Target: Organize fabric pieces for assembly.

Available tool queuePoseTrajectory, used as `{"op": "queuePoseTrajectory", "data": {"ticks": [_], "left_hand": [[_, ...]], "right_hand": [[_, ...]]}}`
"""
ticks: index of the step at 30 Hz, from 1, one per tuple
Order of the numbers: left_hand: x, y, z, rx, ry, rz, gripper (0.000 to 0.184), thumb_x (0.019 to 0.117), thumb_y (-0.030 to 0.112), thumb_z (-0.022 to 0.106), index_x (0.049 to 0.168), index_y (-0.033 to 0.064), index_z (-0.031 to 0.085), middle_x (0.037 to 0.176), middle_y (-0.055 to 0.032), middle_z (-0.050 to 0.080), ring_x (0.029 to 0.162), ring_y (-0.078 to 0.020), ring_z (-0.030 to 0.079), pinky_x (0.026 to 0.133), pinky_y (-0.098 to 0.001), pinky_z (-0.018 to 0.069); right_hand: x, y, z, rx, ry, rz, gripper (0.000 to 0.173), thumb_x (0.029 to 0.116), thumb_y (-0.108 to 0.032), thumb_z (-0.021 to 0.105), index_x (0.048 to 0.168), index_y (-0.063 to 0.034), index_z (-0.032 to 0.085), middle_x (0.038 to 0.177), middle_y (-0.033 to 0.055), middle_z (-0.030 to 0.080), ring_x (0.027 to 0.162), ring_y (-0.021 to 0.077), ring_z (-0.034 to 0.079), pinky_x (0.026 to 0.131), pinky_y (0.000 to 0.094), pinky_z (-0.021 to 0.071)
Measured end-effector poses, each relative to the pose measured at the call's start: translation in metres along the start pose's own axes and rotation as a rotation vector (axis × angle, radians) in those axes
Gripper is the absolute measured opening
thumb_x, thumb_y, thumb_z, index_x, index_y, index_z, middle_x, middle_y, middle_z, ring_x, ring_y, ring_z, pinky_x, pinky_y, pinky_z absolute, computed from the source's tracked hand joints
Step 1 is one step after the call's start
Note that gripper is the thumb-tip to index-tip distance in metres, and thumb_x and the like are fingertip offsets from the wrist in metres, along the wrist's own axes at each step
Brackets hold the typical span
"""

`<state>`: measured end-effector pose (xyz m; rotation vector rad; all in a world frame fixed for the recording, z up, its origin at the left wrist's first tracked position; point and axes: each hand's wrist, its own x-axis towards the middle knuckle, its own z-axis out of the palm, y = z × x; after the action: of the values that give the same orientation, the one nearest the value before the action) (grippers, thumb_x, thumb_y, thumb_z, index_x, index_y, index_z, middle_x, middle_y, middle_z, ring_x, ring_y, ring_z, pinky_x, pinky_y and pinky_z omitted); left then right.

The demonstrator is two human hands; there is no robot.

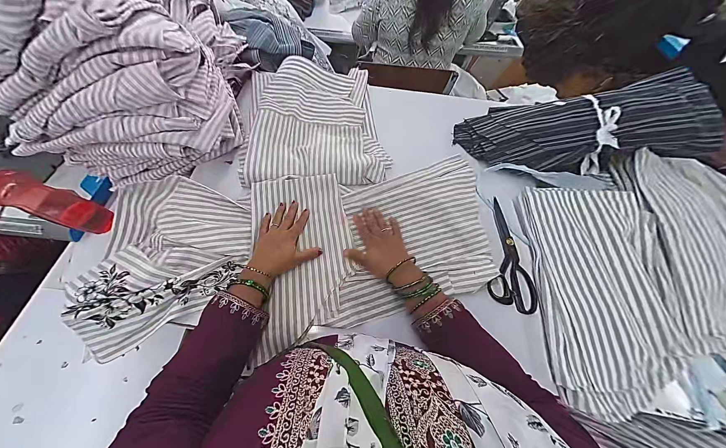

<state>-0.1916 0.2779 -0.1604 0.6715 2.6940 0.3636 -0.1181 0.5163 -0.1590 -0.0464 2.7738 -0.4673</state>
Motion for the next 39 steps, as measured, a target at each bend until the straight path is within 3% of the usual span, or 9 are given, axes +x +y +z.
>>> {"op": "queuePoseTrajectory", "data": {"ticks": [6,10,13,15,18,22,30,36,39], "left_hand": [[0.002,-0.002,0.004,-0.002,0.035,0.004,0.100,0.0882,0.072,0.060,0.164,0.0159,0.025,0.173,-0.0119,0.009,0.160,-0.0328,0.000,0.124,-0.0629,-0.0014],[0.001,-0.003,0.005,-0.041,0.076,0.019,0.099,0.0867,0.070,0.063,0.163,0.0159,0.030,0.172,-0.0118,0.013,0.160,-0.0321,0.003,0.124,-0.0625,-0.0001],[-0.003,-0.010,0.008,-0.043,0.132,0.032,0.099,0.0851,0.071,0.063,0.161,0.0137,0.036,0.171,-0.0146,0.018,0.159,-0.0352,0.008,0.123,-0.0650,0.0025],[0.000,-0.013,0.017,-0.017,0.218,0.100,0.102,0.0829,0.079,0.056,0.157,0.0091,0.042,0.168,-0.0197,0.026,0.157,-0.0410,0.016,0.121,-0.0684,0.0077],[0.006,-0.016,0.022,-0.004,0.299,0.196,0.110,0.0794,0.086,0.044,0.153,0.0037,0.046,0.163,-0.0263,0.032,0.153,-0.0496,0.023,0.118,-0.0737,0.0120],[0.008,-0.026,0.025,-0.022,0.321,0.213,0.114,0.0765,0.089,0.039,0.154,0.0060,0.045,0.164,-0.0257,0.031,0.154,-0.0486,0.020,0.118,-0.0744,0.0085],[0.006,-0.021,0.021,-0.050,0.286,0.220,0.108,0.0787,0.077,0.051,0.155,0.0016,0.042,0.165,-0.0293,0.025,0.155,-0.0506,0.014,0.119,-0.0727,0.0046],[0.003,-0.019,0.018,-0.062,0.285,0.217,0.101,0.0803,0.068,0.058,0.153,-0.0011,0.043,0.165,-0.0298,0.025,0.155,-0.0498,0.015,0.119,-0.0721,0.0033],[0.002,-0.016,0.017,-0.072,0.276,0.208,0.097,0.0812,0.060,0.062,0.153,-0.0016,0.043,0.165,-0.0293,0.023,0.155,-0.0483,0.014,0.119,-0.0717,0.0022]], "right_hand": [[-0.012,0.077,-0.026,0.014,0.124,0.284,0.091,0.0987,-0.067,0.047,0.165,-0.0113,0.018,0.172,0.0158,0.008,0.159,0.0367,0.003,0.122,0.0679,0.0010],[-0.017,0.092,-0.029,0.021,0.137,0.324,0.088,0.0997,-0.067,0.044,0.165,-0.0135,0.018,0.172,0.0155,0.008,0.159,0.0359,0.002,0.122,0.0670,-0.0012],[-0.014,0.091,-0.022,0.050,0.191,0.282,0.086,0.0994,-0.063,0.049,0.164,-0.0122,0.023,0.171,0.0182,0.012,0.158,0.0395,0.006,0.121,0.0695,0.0024],[-0.018,0.095,-0.018,0.048,0.261,0.273,0.085,0.0974,-0.062,0.055,0.162,-0.0126,0.029,0.169,0.0203,0.019,0.157,0.0422,0.013,0.120,0.0710,0.0086],[-0.022,0.095,-0.020,0.080,0.262,0.294,0.084,0.0973,-0.062,0.055,0.163,-0.0162,0.030,0.170,0.0166,0.019,0.158,0.0394,0.012,0.122,0.0695,0.0076],[-0.022,0.092,-0.020,0.107,0.294,0.273,0.075,0.0989,-0.060,0.054,0.159,-0.0173,0.039,0.168,0.0137,0.026,0.157,0.0356,0.017,0.123,0.0670,0.0097],[-0.084,0.086,-0.021,0.192,0.232,0.281,0.066,0.1025,-0.042,0.058,0.159,-0.0140,0.038,0.168,0.0144,0.026,0.158,0.0337,0.015,0.123,0.0657,0.0036],[-0.123,0.105,-0.007,0.244,0.159,0.159,0.063,0.1037,-0.038,0.057,0.157,-0.0079,0.040,0.168,0.0169,0.027,0.158,0.0325,0.017,0.126,0.0565,0.0092],[-0.141,0.109,-0.011,0.316,0.183,0.033,0.052,0.1034,-0.027,0.059,0.147,0.0005,0.051,0.158,0.0229,0.042,0.151,0.0349,0.035,0.124,0.0508,0.0230]]}}
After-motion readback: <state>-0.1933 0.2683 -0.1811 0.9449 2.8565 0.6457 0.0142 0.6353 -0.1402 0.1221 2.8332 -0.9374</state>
